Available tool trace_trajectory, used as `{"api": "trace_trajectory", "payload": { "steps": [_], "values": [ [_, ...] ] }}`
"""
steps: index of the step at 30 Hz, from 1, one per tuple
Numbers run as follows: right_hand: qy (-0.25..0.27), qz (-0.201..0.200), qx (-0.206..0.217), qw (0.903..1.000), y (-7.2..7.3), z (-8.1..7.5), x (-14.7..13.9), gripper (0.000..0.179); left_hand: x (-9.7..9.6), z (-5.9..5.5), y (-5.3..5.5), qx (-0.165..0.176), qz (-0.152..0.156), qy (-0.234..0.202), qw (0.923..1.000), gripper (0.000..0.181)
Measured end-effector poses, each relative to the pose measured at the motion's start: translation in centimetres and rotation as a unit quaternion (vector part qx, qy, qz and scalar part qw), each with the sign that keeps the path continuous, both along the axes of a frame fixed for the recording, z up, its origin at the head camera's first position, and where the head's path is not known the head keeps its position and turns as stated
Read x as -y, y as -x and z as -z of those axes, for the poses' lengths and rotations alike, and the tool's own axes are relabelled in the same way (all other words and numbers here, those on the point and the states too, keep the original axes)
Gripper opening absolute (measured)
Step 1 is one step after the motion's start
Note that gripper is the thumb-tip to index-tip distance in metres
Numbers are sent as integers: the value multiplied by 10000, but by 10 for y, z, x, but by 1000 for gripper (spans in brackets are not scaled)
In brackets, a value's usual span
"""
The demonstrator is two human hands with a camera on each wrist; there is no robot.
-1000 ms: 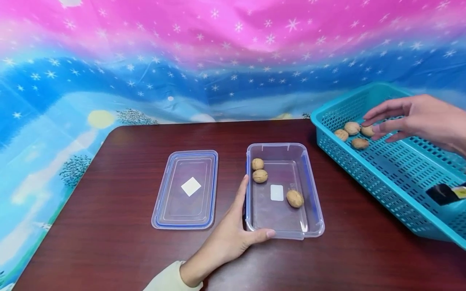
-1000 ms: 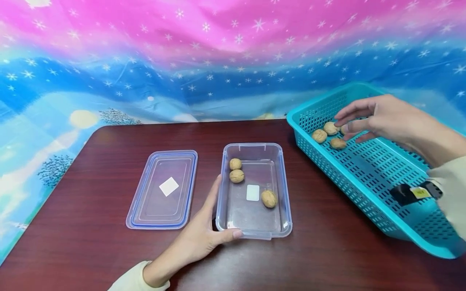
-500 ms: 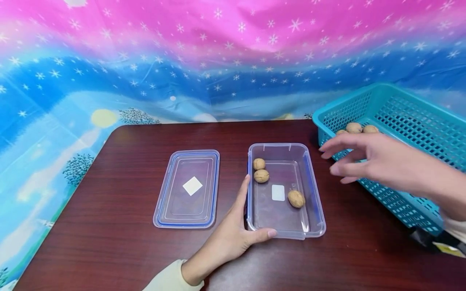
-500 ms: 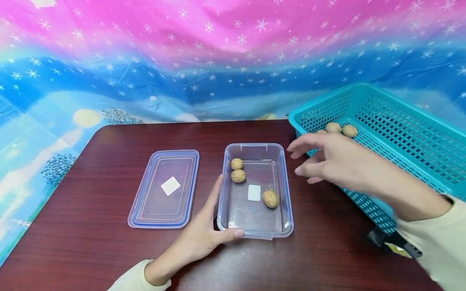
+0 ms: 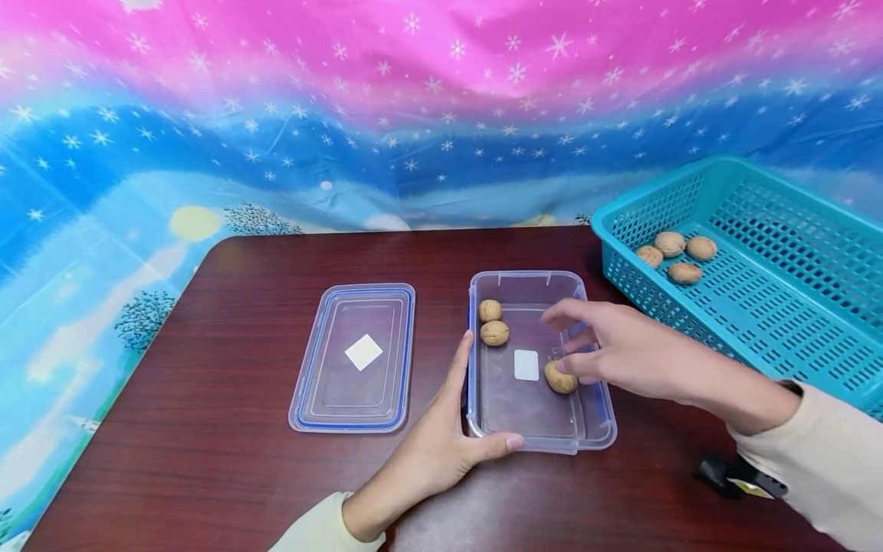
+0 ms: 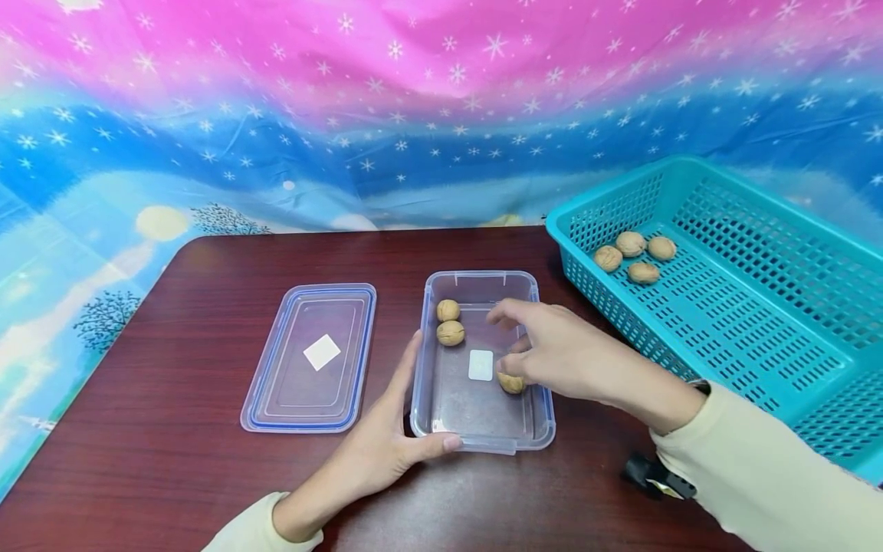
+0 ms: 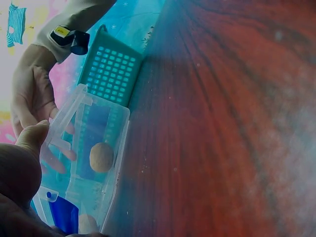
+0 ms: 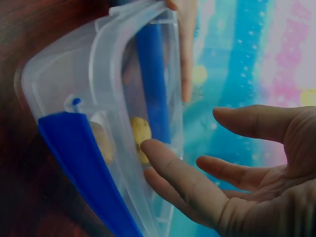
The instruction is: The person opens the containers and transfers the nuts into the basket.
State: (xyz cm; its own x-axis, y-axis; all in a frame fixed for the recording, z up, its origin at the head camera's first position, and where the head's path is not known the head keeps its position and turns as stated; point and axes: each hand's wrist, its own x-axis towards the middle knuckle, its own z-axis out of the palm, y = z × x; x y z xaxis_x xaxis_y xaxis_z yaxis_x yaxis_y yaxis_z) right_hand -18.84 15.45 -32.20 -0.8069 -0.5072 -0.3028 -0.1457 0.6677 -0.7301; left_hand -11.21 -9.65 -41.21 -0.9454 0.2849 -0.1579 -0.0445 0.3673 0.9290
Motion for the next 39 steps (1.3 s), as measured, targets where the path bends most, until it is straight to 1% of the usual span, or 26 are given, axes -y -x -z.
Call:
{"api": "trace_trajectory", "payload": {
  "steps": [3, 8, 12, 17, 24, 29, 35, 39],
  "values": [
    [-172, 0, -18, 9999, 0, 4, 6, 56, 0, 0, 0, -2, 10, 28, 10000, 126],
    [-489, -133, -289, 9983, 1, 11, 14, 52, 0, 0, 0, 38, 15, -2, 10000, 126],
    [-610, -181, -435, 9970, 1, 14, 20, 51, 0, -1, 0, 45, 11, -9, 10000, 126],
    [-681, -192, -458, 9964, 1, 15, 27, 52, 0, -1, 0, 30, 10, -10, 10000, 127],
    [-787, -255, -637, 9945, 1, 16, 32, 42, 0, -1, 0, 40, 8, -30, 10000, 126],
    [-882, -262, -798, 9926, 4, 18, 36, 39, 0, -2, 0, 19, 1, -9, 10000, 127],
    [-869, -315, -781, 9927, 8, 24, 40, 40, 0, -2, 0, -15, 7, 35, 10000, 127],
    [-788, -421, -959, 9914, 8, 30, 42, 37, 0, -2, 0, -14, 16, 55, 10000, 127]
  ]
}}
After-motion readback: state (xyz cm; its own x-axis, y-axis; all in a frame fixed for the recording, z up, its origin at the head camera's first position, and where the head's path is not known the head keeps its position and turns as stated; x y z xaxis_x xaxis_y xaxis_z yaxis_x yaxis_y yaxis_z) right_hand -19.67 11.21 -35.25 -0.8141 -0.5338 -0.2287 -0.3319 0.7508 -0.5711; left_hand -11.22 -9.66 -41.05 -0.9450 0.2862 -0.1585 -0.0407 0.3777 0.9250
